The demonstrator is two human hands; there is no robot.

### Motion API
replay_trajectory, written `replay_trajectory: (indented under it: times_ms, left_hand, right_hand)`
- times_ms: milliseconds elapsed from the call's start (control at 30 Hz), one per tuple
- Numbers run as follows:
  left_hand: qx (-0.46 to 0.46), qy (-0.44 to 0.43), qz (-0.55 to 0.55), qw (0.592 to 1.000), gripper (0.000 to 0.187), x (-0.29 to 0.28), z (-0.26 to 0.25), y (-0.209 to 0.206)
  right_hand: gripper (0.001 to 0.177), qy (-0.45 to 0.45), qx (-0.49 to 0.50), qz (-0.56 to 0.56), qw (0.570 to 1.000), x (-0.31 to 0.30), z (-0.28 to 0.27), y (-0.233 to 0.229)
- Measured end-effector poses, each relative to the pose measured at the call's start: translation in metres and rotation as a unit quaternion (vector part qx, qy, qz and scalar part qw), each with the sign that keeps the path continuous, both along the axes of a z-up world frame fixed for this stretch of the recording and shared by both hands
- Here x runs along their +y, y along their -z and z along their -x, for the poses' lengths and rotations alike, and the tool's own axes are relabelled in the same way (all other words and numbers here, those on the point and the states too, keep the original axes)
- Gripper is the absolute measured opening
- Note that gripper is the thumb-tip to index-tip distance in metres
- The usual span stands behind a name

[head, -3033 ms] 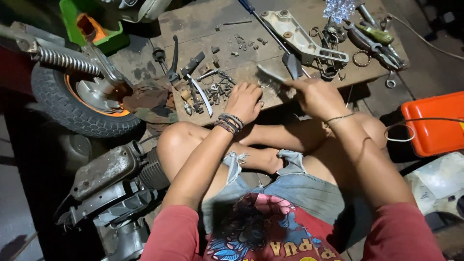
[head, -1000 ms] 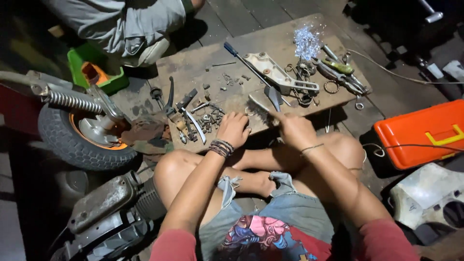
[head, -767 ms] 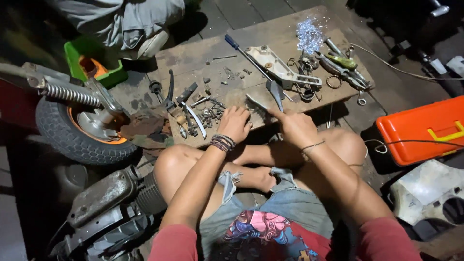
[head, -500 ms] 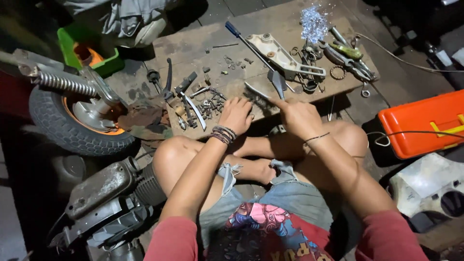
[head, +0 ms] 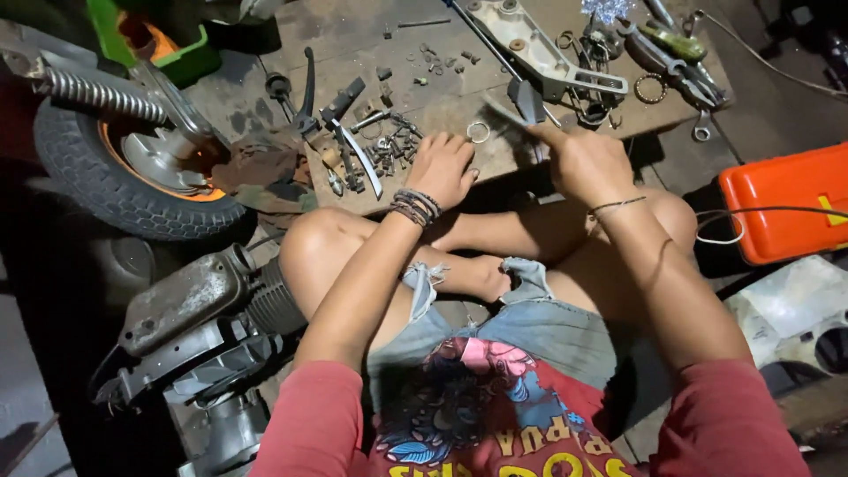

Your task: The person sits cross-legged on the floor and uses a wire brush to scrub a small metal ring held in their left hand. They repeatedly brush the ring against a wooden board and then inspect it by turning it over in their hands.

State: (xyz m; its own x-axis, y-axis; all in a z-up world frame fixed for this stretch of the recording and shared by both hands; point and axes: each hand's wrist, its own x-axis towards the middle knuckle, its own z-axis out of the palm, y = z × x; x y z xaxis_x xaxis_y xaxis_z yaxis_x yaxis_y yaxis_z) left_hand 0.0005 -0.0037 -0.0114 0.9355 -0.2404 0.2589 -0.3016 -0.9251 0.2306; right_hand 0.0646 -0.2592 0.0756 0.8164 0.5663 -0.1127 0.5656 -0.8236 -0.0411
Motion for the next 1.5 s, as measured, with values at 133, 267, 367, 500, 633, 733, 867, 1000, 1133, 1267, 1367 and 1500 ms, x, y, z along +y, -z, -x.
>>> replay_trajectory:
  times_ms: [133, 267, 367, 500, 633, 733, 867, 1000, 1133, 1267, 1367, 1500]
  left_hand:
    - [0.004, 0.005, 0.000, 1.000, 0.029, 0.001, 0.000, -0.002]
    - [0.027, 0.008, 0.009, 1.000, 0.028, 0.001, 0.001, -0.004]
    - [0.020, 0.007, 0.010, 1.000, 0.028, 0.001, 0.001, -0.010]
    - [0.024, 0.009, 0.010, 1.000, 0.028, 0.001, 0.002, -0.007]
    - [0.030, 0.008, 0.006, 0.999, 0.027, 0.003, 0.002, -0.011]
    - [0.032, 0.011, 0.010, 0.999, 0.027, 0.001, 0.004, -0.014]
    - [0.037, 0.008, 0.019, 0.999, 0.026, 0.001, 0.005, -0.012]
    - [0.001, 0.017, 0.060, 0.998, 0.022, 0.010, -0.002, -0.003]
    - [-0.018, -0.013, 0.127, 0.992, 0.013, 0.015, -0.003, -0.008]
    - [-0.030, -0.073, 0.182, 0.980, 0.006, 0.019, -0.008, -0.007]
    - [-0.011, -0.130, 0.173, 0.976, 0.007, 0.022, -0.015, -0.005]
    - [0.023, -0.158, 0.099, 0.982, 0.019, 0.024, -0.041, 0.014]
  right_hand:
    - [0.049, 0.023, -0.014, -0.014, 1.000, 0.003, 0.000, -0.003]
    - [0.048, 0.027, 0.037, -0.025, 0.999, 0.005, 0.004, -0.003]
    - [0.047, 0.036, 0.024, -0.023, 0.999, -0.010, -0.017, 0.011]
    - [0.053, 0.045, 0.104, -0.066, 0.991, 0.010, 0.013, -0.028]
    - [0.056, 0.060, 0.078, -0.057, 0.993, -0.008, -0.011, 0.008]
    - [0.057, 0.074, 0.074, -0.073, 0.992, -0.007, -0.003, 0.000]
    - [0.054, 0.086, 0.113, -0.116, 0.983, -0.012, -0.004, 0.013]
    - [0.050, 0.119, 0.094, -0.212, 0.965, -0.028, -0.014, 0.029]
    - [0.051, 0.106, 0.144, -0.449, 0.876, -0.028, 0.003, 0.050]
    - [0.054, 0.090, 0.191, -0.618, 0.757, -0.027, 0.013, 0.076]
    - [0.054, 0.108, 0.190, -0.661, 0.717, -0.022, 0.022, 0.093]
    - [0.053, 0.063, 0.073, -0.645, 0.758, -0.014, 0.024, 0.108]
